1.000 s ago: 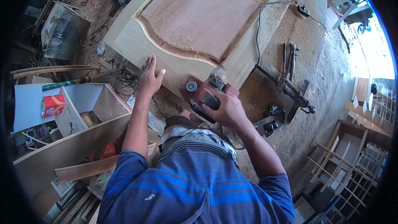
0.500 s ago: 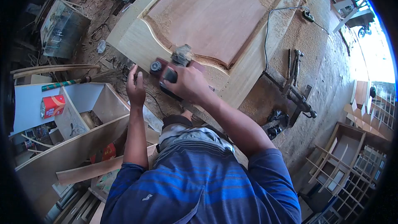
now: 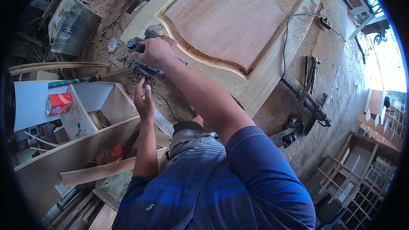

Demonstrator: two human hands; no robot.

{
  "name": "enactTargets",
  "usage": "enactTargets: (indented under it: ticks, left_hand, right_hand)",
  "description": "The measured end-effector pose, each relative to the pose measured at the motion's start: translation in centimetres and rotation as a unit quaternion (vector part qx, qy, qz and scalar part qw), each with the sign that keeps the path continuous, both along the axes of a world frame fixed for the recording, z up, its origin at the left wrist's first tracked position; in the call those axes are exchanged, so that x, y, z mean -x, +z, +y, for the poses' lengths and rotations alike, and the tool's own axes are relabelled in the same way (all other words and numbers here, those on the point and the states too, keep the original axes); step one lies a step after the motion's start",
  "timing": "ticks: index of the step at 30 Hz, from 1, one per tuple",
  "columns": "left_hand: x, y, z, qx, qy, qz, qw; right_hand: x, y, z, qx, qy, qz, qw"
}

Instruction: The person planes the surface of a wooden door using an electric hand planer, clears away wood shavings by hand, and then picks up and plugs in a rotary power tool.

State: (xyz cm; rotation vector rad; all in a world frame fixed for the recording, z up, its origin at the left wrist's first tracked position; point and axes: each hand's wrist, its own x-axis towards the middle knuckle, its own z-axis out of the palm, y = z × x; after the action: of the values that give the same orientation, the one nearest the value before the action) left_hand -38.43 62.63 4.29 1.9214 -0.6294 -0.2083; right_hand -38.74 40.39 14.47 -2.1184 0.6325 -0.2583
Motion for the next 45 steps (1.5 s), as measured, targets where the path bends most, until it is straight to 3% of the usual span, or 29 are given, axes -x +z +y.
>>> enactTargets:
  ticks: [5, 7, 8, 13, 15, 18, 21, 25, 26, 33, 45]
  left_hand:
    - [0.7, 0.3, -0.3, 0.057, 0.003, -0.011, 0.998]
    - [1.2, 0.4, -1.0, 0.072, 0.007, -0.015, 0.997]
    - [1.7, 0.2, -1.3, 0.067, -0.003, -0.019, 0.998]
    - [4.6, 0.2, -5.1, -0.01, -0.122, -0.103, 0.987]
    - [5.8, 0.1, -6.9, -0.071, -0.205, -0.122, 0.969]
    - [8.1, -0.8, -8.7, -0.194, -0.238, -0.226, 0.924]
    - [8.7, -2.1, -9.1, -0.243, -0.246, -0.228, 0.91]
    - [8.3, -1.7, -9.1, -0.256, -0.257, -0.221, 0.905]
    - [8.0, -1.5, -8.9, -0.256, -0.262, -0.213, 0.906]
    - [7.2, -1.2, -8.8, -0.241, -0.277, -0.179, 0.913]
    - [3.1, 2.4, -9.6, -0.148, -0.257, -0.067, 0.953]
  right_hand:
    - [9.4, 1.9, -0.4, 0.002, -0.029, -0.136, 0.99]
    - [15.8, 3.8, -0.2, -0.096, -0.033, -0.149, 0.984]
    - [19.2, 4.8, -0.2, -0.161, -0.035, -0.132, 0.977]
    - [34.4, 9.3, 1.7, -0.052, -0.116, 0.02, 0.992]
    - [40.1, 8.7, 2.5, -0.041, -0.158, 0.059, 0.985]
    - [46.0, 9.4, 3.6, -0.04, -0.186, 0.121, 0.974]
    - [49.4, 8.4, 4.6, -0.057, -0.202, 0.175, 0.962]
    - [48.6, 7.6, 5.6, -0.04, -0.192, 0.21, 0.958]
    - [48.4, 6.6, 5.7, 0.001, -0.179, 0.173, 0.968]
    - [44.4, 3.6, 4.7, -0.022, -0.14, 0.158, 0.977]
    - [32.0, 3.7, 3.7, -0.037, -0.098, 0.165, 0.981]
